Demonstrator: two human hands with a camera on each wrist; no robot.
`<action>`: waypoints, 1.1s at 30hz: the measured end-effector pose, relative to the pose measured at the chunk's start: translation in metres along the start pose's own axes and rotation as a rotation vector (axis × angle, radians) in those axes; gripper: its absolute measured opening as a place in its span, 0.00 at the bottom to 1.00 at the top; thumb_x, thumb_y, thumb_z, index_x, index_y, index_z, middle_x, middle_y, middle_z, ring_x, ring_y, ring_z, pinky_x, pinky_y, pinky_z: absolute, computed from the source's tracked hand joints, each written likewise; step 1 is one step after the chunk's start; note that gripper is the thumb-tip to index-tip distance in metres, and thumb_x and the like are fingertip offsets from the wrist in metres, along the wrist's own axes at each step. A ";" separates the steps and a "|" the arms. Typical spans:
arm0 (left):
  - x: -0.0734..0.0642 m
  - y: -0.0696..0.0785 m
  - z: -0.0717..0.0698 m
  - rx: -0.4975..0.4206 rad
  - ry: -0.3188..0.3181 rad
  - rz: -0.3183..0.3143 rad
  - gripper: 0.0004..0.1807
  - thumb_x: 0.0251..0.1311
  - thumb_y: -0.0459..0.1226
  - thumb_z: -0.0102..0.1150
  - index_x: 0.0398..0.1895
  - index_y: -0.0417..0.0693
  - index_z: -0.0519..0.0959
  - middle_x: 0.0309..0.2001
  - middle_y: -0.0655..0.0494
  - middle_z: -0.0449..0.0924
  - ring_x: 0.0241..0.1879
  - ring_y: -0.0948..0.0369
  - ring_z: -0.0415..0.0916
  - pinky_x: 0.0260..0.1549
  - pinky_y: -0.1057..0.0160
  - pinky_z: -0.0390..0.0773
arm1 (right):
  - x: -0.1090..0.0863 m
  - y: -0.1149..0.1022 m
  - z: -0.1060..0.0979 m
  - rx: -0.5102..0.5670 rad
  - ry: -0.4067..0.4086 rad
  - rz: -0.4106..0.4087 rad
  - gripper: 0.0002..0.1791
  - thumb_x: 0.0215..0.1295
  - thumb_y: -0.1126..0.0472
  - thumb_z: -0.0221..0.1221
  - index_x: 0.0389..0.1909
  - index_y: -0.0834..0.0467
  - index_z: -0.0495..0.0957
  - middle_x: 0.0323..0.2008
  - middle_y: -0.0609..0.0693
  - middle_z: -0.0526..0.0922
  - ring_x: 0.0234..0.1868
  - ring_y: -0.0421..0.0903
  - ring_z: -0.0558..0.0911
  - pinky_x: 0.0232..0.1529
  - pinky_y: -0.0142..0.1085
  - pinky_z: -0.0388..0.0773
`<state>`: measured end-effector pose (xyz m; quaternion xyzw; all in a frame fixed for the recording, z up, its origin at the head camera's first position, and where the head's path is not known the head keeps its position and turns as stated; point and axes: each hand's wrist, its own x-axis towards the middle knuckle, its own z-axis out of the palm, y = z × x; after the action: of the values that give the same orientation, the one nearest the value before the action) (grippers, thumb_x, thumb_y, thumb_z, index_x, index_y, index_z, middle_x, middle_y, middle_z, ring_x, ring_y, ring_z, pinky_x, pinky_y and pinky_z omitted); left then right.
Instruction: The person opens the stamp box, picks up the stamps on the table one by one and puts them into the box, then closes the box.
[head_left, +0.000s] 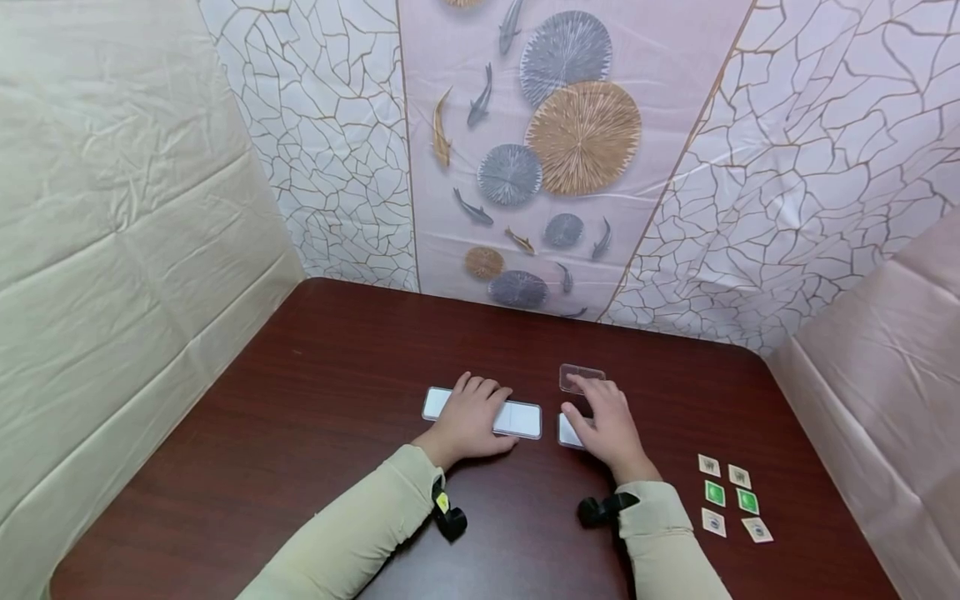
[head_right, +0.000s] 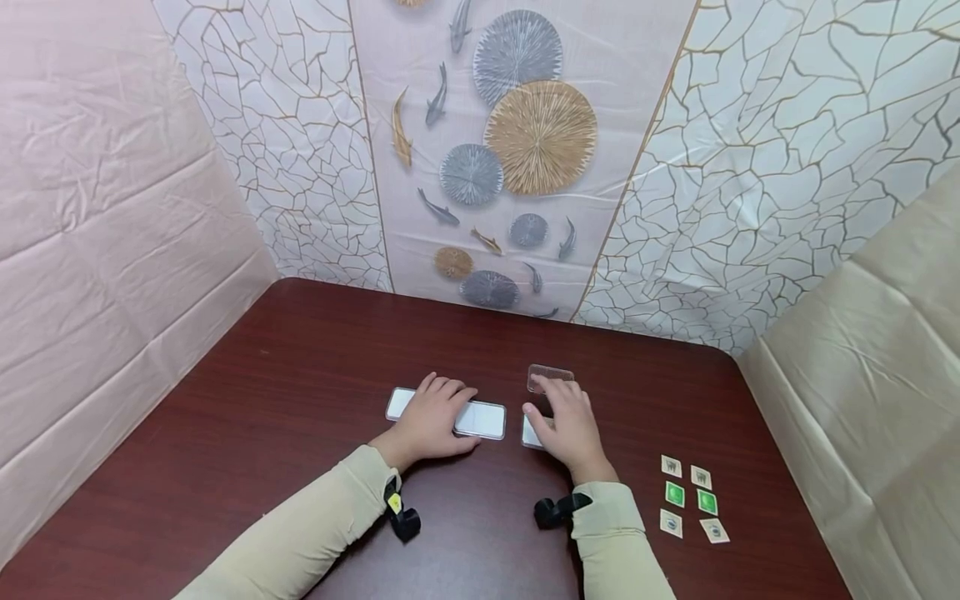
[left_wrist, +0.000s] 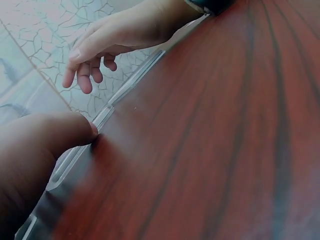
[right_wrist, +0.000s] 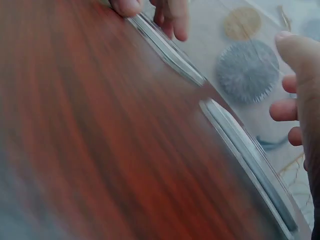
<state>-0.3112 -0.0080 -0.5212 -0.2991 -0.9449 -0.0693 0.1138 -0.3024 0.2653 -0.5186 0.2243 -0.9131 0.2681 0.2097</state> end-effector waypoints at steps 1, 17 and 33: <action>0.000 -0.001 0.000 0.000 0.003 0.004 0.42 0.54 0.67 0.57 0.67 0.54 0.74 0.61 0.57 0.75 0.63 0.55 0.69 0.71 0.44 0.55 | 0.000 -0.002 0.001 -0.005 -0.017 -0.010 0.27 0.69 0.50 0.60 0.66 0.57 0.74 0.52 0.55 0.81 0.57 0.58 0.73 0.57 0.59 0.63; -0.003 -0.001 0.000 0.000 0.013 0.079 0.32 0.60 0.62 0.58 0.61 0.55 0.79 0.54 0.57 0.76 0.57 0.54 0.69 0.68 0.44 0.60 | 0.006 -0.035 0.022 -0.191 -0.249 -0.119 0.38 0.57 0.34 0.67 0.63 0.53 0.78 0.52 0.51 0.79 0.55 0.54 0.73 0.57 0.57 0.65; 0.000 -0.004 -0.001 -0.046 0.028 0.116 0.33 0.52 0.64 0.61 0.54 0.53 0.81 0.49 0.60 0.78 0.50 0.59 0.69 0.59 0.52 0.70 | 0.006 -0.039 0.022 -0.127 -0.333 -0.110 0.31 0.60 0.44 0.69 0.61 0.55 0.78 0.53 0.52 0.77 0.56 0.53 0.71 0.56 0.55 0.64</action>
<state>-0.3132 -0.0113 -0.5206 -0.3550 -0.9224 -0.0883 0.1242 -0.2926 0.2206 -0.5172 0.3017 -0.9366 0.1571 0.0838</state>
